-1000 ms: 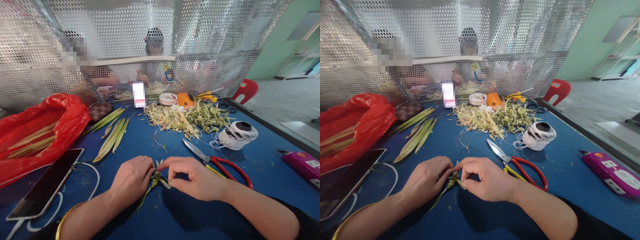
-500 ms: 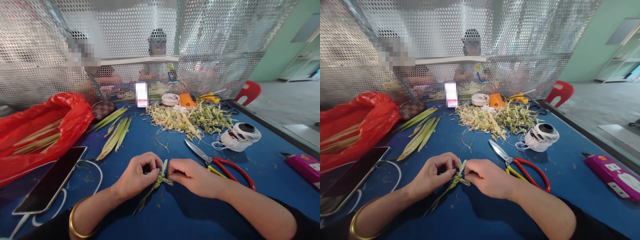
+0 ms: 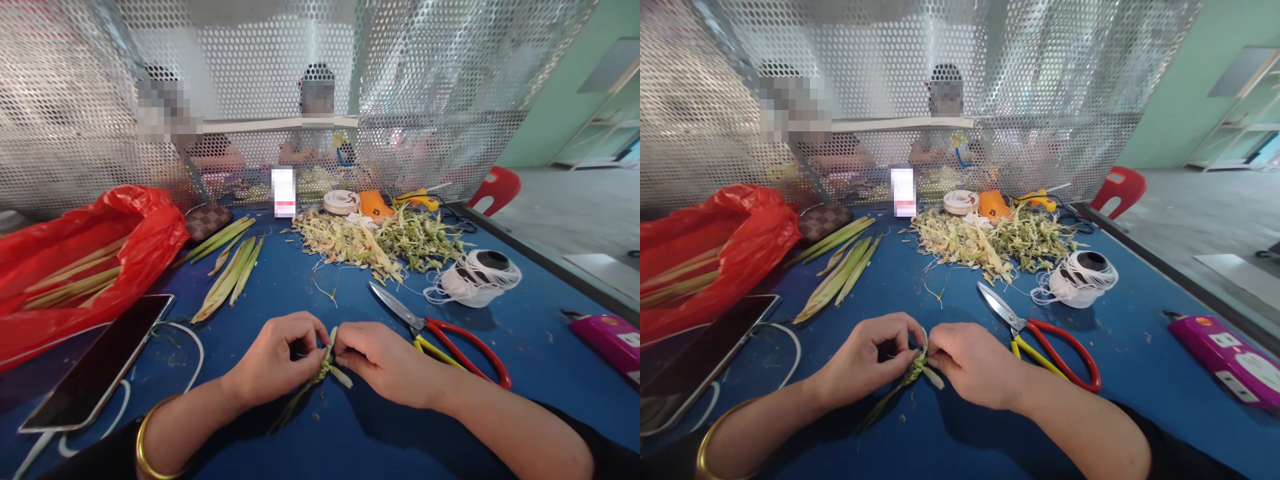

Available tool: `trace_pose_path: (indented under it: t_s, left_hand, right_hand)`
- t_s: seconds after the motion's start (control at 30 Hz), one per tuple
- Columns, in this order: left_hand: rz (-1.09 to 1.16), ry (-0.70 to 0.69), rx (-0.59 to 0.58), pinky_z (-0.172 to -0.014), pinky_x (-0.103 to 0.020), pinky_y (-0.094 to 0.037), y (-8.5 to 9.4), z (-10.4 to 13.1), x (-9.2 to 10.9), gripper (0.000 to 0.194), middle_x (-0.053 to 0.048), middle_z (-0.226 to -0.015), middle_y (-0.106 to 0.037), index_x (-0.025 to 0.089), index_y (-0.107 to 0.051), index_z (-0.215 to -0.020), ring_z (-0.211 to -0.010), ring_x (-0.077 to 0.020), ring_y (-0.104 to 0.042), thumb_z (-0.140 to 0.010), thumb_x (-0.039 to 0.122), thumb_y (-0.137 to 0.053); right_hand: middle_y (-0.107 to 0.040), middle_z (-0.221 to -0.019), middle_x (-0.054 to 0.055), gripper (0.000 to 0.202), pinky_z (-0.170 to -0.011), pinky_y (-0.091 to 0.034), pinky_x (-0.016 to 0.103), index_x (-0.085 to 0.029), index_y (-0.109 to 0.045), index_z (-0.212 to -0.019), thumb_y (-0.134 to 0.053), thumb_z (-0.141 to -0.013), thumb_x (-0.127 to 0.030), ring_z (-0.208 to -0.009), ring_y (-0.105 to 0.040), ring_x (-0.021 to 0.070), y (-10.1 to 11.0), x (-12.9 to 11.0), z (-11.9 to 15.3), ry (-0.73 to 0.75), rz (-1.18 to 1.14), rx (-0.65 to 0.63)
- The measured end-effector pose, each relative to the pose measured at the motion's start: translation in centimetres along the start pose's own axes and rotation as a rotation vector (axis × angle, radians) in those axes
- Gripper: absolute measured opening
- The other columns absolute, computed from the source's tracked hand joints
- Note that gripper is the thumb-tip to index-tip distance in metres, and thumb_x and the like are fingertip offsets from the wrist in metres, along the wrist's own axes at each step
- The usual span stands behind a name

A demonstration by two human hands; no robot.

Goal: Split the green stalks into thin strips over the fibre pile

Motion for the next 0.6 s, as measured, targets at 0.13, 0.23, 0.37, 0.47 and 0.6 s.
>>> trace_pose_path:
  t_s: [0.13,0.23,0.37,0.47,0.6]
  left_hand:
    - [0.212,0.147,-0.119,-0.058,-0.023,-0.041,-0.5,-0.3,-1.0,0.022,-0.005,-0.077,-0.064,0.016,-0.052,-0.067,-0.064,-0.0110,-0.053,-0.084,0.030,-0.052]
    - [0.237,0.206,-0.188,-0.051,-0.022,-0.035,-0.6,-0.3,-1.3,0.027,-0.002,-0.075,-0.060,0.014,-0.058,-0.080,-0.055,-0.0082,-0.044,-0.087,0.038,-0.048]
    - [0.191,0.211,-0.240,-0.051,-0.021,-0.031,-0.8,-0.3,-1.2,0.029,0.004,-0.063,-0.049,0.016,-0.057,-0.080,-0.053,-0.0080,-0.038,-0.090,0.038,-0.043]
    - [0.086,0.188,-0.231,-0.054,-0.021,-0.032,-0.7,-0.3,-1.0,0.025,0.005,-0.062,-0.047,0.017,-0.056,-0.077,-0.057,-0.0089,-0.039,-0.090,0.033,-0.043]
    - [0.008,0.175,-0.209,-0.057,-0.021,-0.034,-0.5,-0.4,-0.9,0.021,0.004,-0.064,-0.051,0.017,-0.053,-0.072,-0.060,-0.0098,-0.042,-0.088,0.028,-0.044]
  right_hand:
    - [-0.053,-0.072,-0.002,0.014,-0.061,-0.035,0.021,-0.019,-0.049,-0.075,-0.048,-0.086,-0.010,-0.066,-0.046,0.0109,0.0,0.2,0.0,-0.002,0.002,0.002]
    - [-0.054,-0.074,-0.002,0.012,-0.062,-0.035,0.021,-0.019,-0.052,-0.079,-0.048,-0.086,-0.009,-0.066,-0.047,0.0107,0.1,0.2,0.1,-0.006,0.004,-0.008]
    - [-0.053,-0.072,-0.002,0.013,-0.062,-0.035,0.021,-0.018,-0.052,-0.077,-0.049,-0.086,-0.010,-0.065,-0.046,0.0103,0.2,0.0,0.0,-0.013,-0.019,-0.023]
    - [-0.051,-0.070,-0.002,0.015,-0.061,-0.034,0.021,-0.018,-0.050,-0.072,-0.050,-0.086,-0.012,-0.064,-0.045,0.0101,0.4,-0.1,0.0,-0.022,-0.028,-0.032]
    - [-0.047,-0.066,-0.004,0.019,-0.058,-0.032,0.021,-0.018,-0.048,-0.068,-0.050,-0.086,-0.013,-0.062,-0.042,0.0095,0.4,-0.2,0.1,-0.032,-0.038,-0.068]
Point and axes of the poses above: each hand's wrist, its own z-axis away from the middle knuckle, its own y-axis out of the back of the hand, x = y × z, the point moved 5 cm from there along -z, towards the middle knuckle
